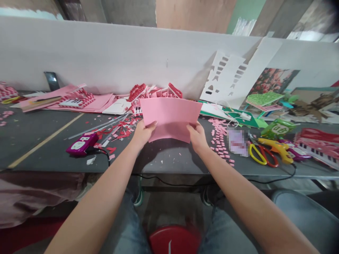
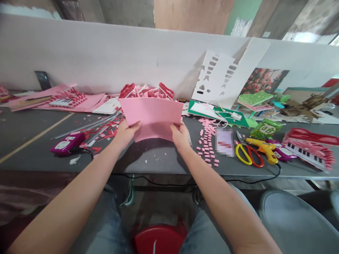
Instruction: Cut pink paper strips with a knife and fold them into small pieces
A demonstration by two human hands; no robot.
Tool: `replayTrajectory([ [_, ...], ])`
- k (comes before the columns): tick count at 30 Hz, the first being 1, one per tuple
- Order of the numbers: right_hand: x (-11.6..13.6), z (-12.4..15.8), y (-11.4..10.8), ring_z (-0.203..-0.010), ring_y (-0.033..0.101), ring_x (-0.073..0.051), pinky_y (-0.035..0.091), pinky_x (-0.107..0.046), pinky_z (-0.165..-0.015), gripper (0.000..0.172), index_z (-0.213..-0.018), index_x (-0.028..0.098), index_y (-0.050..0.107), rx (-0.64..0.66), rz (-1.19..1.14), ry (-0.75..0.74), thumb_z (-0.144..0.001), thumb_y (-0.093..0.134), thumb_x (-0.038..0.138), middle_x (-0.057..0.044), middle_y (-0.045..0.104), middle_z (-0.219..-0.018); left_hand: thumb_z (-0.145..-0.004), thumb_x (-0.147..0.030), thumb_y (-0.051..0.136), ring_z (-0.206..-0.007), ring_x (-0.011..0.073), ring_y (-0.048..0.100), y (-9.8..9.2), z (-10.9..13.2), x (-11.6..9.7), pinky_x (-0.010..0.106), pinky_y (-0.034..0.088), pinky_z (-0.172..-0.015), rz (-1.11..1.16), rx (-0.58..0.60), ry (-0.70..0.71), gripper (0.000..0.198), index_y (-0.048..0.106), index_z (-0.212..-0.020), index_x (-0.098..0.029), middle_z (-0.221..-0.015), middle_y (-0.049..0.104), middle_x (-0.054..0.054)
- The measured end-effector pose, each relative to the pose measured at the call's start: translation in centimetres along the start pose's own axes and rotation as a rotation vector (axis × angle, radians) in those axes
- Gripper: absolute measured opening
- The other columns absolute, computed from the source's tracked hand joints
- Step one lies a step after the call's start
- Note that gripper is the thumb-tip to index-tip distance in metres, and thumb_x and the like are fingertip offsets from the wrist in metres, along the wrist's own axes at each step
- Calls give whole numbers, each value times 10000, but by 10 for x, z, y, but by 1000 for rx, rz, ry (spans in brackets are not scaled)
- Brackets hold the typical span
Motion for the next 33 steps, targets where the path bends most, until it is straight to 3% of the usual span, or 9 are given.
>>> replayTrajectory([
  [6, 2, 0, 0, -1059, 702, -271, 533, -452, -1011, 350, -1062, 248, 641, -10, -28, -34, -779, 654, 453, -82, 760, -1128, -789, -490, 835, -1157, 380, 718, 0, -3, -2, 546, 525, -1083, 46, 2, 28, 493, 734, -1147, -166, -1205, 783, 153],
  [12, -11, -2, 0, -1039, 692, -268, 528, -438, -1002, 388, -1058, 223, 638, -38, -12, -1, -759, 638, 470, -96, 756, -1091, -713, -424, 889, -1181, 379, 701, 1, -1, 2, 557, 498, -1111, 12, -63, 24, 515, 697, -1128, -188, -1192, 757, 165],
  [18, -12, -4, 1, -1015, 677, -247, 524, -402, -970, 351, -1048, 217, 649, -28, 68, -40, -796, 603, 457, -84, 751, -1070, -765, -450, 845, -1145, 368, 716, -1, -4, 13, 556, 513, -1089, -29, -112, 39, 473, 692, -1132, -193, -1199, 764, 161],
  [24, -15, -8, -1, -1024, 693, -250, 527, -399, -981, 374, -1059, 189, 642, -35, 42, -36, -781, 602, 436, -104, 765, -1079, -807, -452, 765, -984, 339, 741, -5, -7, 20, 506, 577, -955, -153, -180, 60, 385, 722, -1044, -152, -1030, 789, 130],
  [33, -15, -8, 1, -1099, 704, -248, 529, -392, -1032, 347, -1117, 179, 639, -22, 84, -57, -847, 586, 390, -136, 762, -1166, -904, -350, 686, -1064, 310, 729, -3, -7, 18, 481, 570, -992, -161, -183, 41, 256, 646, -1096, -184, -1119, 768, 127],
])
Point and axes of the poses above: each hand's wrist, its own z-axis away from the middle knuckle, its own y-axis out of the palm, x = y × z, the point moved 8 cm from there along -z, towards the middle knuckle
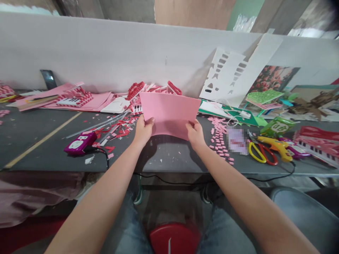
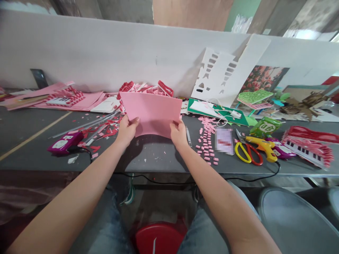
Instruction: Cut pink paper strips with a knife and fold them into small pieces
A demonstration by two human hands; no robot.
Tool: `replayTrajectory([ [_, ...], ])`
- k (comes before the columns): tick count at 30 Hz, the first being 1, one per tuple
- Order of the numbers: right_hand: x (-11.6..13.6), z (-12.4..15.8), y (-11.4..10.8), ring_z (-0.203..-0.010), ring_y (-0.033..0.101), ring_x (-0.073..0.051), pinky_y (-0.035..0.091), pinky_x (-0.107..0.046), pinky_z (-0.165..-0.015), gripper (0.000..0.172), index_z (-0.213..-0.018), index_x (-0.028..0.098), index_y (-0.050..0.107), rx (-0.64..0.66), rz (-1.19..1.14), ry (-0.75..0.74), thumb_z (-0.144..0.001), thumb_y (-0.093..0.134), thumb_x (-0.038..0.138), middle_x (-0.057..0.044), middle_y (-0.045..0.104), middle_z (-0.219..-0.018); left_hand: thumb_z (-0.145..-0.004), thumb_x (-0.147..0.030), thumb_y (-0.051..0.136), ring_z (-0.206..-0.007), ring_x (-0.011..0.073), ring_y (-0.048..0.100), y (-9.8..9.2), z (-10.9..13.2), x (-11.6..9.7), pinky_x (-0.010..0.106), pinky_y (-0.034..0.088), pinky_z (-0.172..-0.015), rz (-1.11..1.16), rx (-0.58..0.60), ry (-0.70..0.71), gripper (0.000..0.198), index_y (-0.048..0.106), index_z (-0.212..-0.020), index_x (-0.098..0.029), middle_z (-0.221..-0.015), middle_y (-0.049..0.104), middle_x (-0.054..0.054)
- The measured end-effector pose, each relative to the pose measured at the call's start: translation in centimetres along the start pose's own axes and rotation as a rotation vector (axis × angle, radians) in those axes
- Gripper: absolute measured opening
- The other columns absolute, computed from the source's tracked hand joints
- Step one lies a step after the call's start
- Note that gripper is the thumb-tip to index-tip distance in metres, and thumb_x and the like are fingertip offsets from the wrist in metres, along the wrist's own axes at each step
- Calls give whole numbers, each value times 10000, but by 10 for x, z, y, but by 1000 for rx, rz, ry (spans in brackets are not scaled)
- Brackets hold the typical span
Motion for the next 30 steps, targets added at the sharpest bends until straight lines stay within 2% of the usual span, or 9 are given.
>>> replayTrajectory([
  [8, 7, 3, 0, -1086, 700, -249, 527, -395, -1025, 285, -1095, 177, 633, -14, 51, -29, -895, 575, 373, -154, 758, -1152, -976, -337, 619, -1057, 304, 701, 0, 2, -6, 477, 549, -1008, -141, -27, 44, 152, 646, -1022, -195, -1093, 750, 124],
  [12, 24, 7, -4, -1010, 690, -226, 537, -374, -966, 194, -1019, 200, 625, -45, 118, -39, -905, 587, 353, -116, 760, -1089, -964, -281, 606, -1044, 300, 687, -11, -3, -21, 463, 534, -1009, -209, -88, 95, 115, 642, -1025, -191, -1058, 733, 116],
  [14, 37, 9, -5, -929, 681, -214, 547, -366, -899, 196, -972, 196, 646, 13, 129, -31, -901, 626, 377, -93, 760, -1026, -939, -282, 621, -980, 290, 685, -21, -10, -32, 449, 533, -985, -248, -84, 139, 109, 644, -994, -191, -994, 720, 98],
  [16, 42, 11, -3, -862, 677, -204, 557, -353, -826, 214, -922, 183, 681, 183, 98, 72, -862, 699, 387, -74, 760, -954, -905, -283, 635, -953, 279, 678, -31, -16, -40, 422, 534, -955, -288, -55, 159, 119, 655, -979, -192, -966, 708, 82],
  [18, 40, 18, -3, -836, 686, -201, 568, -337, -774, 256, -899, 170, 717, 385, 47, 240, -810, 781, 402, -69, 763, -923, -869, -260, 623, -900, 266, 670, -37, -19, -44, 388, 532, -882, -341, 28, 148, 108, 658, -940, -187, -914, 696, 66],
  [19, 39, 20, -7, -829, 690, -196, 572, -328, -758, 288, -906, 170, 729, 434, 25, 301, -792, 813, 420, -67, 764, -919, -856, -255, 612, -855, 258, 659, -38, -19, -46, 368, 523, -822, -382, 85, 133, 90, 654, -894, -185, -865, 682, 55],
  [24, 41, 18, -40, -801, 696, -142, 564, -257, -710, 479, -1175, 224, 738, 425, 8, 404, -815, 846, 522, -57, 787, -1048, -817, -276, 598, -625, 180, 519, -18, 2, -52, 289, 374, -591, -529, 411, 56, 212, 481, -650, -219, -625, 518, -14],
  [27, 43, 28, -31, -863, 733, -182, 585, -283, -733, 498, -1223, 231, 744, 612, 67, 432, -797, 873, 454, -69, 801, -1060, -807, -247, 587, -584, 157, 459, 3, 18, -62, 296, 313, -565, -539, 556, 121, 266, 383, -637, -231, -621, 446, -27],
  [30, 47, 37, -17, -878, 746, -224, 605, -334, -767, 376, -1066, 197, 794, 732, 76, 399, -739, 889, 356, -67, 810, -995, -829, -249, 581, -604, 167, 486, 15, 24, -66, 308, 359, -593, -530, 603, 173, 268, 375, -659, -234, -641, 437, -27],
])
Point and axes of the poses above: each hand's wrist, its own z-axis away from the middle knuckle, its own y-axis out of the palm, x = y × z, the point moved 8 cm from there along -z, towards the middle knuckle
